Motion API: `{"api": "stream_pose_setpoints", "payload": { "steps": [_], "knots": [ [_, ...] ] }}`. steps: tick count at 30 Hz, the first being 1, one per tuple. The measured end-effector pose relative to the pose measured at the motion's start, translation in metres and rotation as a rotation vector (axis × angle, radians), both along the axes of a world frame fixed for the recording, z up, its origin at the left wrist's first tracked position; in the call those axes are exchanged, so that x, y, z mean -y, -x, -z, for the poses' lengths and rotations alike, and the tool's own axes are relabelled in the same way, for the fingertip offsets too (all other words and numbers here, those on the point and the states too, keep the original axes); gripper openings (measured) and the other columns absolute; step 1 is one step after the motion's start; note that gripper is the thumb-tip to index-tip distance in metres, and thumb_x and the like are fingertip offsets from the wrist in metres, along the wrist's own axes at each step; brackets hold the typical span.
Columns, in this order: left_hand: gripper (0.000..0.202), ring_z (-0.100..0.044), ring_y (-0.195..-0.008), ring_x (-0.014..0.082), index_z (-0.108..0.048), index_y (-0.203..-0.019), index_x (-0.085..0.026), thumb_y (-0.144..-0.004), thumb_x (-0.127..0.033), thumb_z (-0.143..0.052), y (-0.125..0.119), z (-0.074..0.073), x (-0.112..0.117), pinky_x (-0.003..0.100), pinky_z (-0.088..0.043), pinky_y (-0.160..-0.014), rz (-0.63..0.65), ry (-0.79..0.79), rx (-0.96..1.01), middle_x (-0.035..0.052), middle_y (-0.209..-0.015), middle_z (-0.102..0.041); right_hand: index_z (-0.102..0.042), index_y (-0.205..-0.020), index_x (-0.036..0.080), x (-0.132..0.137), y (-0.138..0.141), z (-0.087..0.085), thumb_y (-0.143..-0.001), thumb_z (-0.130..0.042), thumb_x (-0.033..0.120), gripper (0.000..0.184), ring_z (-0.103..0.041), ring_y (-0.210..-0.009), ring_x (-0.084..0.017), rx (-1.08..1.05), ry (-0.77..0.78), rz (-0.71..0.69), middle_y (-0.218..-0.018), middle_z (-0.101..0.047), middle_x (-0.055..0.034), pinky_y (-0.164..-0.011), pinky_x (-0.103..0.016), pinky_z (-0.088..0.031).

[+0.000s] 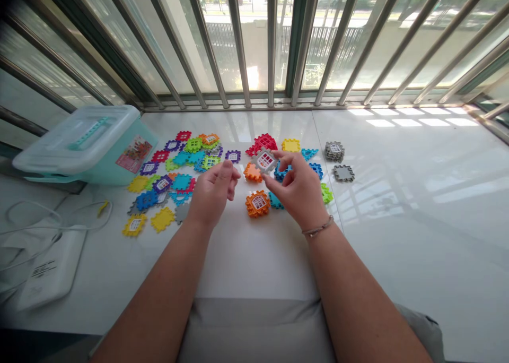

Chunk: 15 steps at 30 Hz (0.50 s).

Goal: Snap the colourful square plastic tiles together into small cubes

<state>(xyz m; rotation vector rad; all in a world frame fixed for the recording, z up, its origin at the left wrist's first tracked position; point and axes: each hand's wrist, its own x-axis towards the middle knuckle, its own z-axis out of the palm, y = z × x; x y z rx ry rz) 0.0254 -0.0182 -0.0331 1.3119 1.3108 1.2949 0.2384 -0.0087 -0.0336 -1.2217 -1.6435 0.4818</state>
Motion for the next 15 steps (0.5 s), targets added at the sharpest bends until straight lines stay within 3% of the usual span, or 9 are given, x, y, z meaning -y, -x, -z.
{"api": "stream_pose_setpoints", "payload": {
  "steps": [2, 4, 10, 12, 15],
  "knots": [
    [0.060, -0.055, -0.057, 0.0116, -0.069, -0.088, -0.022, -0.099, -0.081, -0.065, -0.001, -0.002, 0.001, 0.027, -0.046, -0.056, 0.092, 0.018, 0.083, 0.0008, -0.076, -0.067, -0.051, -0.095, 0.027, 0.002, 0.003, 0.000, -0.089, -0.091, 0.035, 0.041, -0.051, -0.052, -0.007, 0.037, 0.025, -0.105, -0.140, -0.080, -0.0066, -0.050, -0.030, -0.046],
    [0.058, -0.059, -0.061, 0.0113, -0.069, -0.090, -0.021, -0.098, -0.078, -0.069, -0.002, -0.004, 0.002, 0.026, -0.051, -0.059, 0.137, 0.035, 0.151, 0.0032, -0.085, -0.073, -0.052, -0.094, 0.027, 0.002, 0.005, 0.001, -0.088, -0.092, 0.034, 0.042, -0.051, -0.053, -0.008, 0.055, 0.003, -0.124, -0.138, -0.080, -0.0069, -0.052, -0.030, -0.046],
    [0.038, -0.067, -0.077, 0.0129, -0.063, -0.098, -0.022, -0.088, -0.047, -0.091, -0.007, -0.004, 0.003, 0.024, -0.056, -0.068, 0.197, 0.030, 0.176, -0.0002, -0.090, -0.070, -0.052, -0.091, 0.026, 0.001, 0.011, 0.006, -0.089, -0.092, 0.034, 0.041, -0.047, -0.056, -0.008, 0.090, -0.139, -0.082, -0.120, -0.076, -0.0044, -0.055, -0.031, -0.045],
    [0.035, -0.066, -0.077, 0.0122, -0.060, -0.095, -0.023, -0.087, -0.038, -0.090, -0.008, -0.004, 0.003, 0.024, -0.055, -0.069, 0.211, 0.021, 0.166, -0.0015, -0.089, -0.067, -0.054, -0.092, 0.026, 0.002, 0.012, 0.006, -0.092, -0.090, 0.033, 0.036, -0.047, -0.056, -0.008, 0.114, -0.163, -0.084, -0.115, -0.075, -0.0031, -0.056, -0.031, -0.045],
    [0.028, -0.065, -0.076, 0.0127, -0.060, -0.095, -0.023, -0.091, -0.036, -0.085, -0.007, -0.003, 0.003, 0.026, -0.056, -0.071, 0.143, -0.004, 0.142, -0.0017, -0.087, -0.066, -0.061, -0.096, 0.026, 0.004, 0.012, 0.005, -0.091, -0.093, 0.044, 0.037, -0.050, -0.055, -0.010, 0.157, -0.142, -0.091, -0.098, -0.075, -0.0003, -0.055, -0.030, -0.044]
  ]
}}
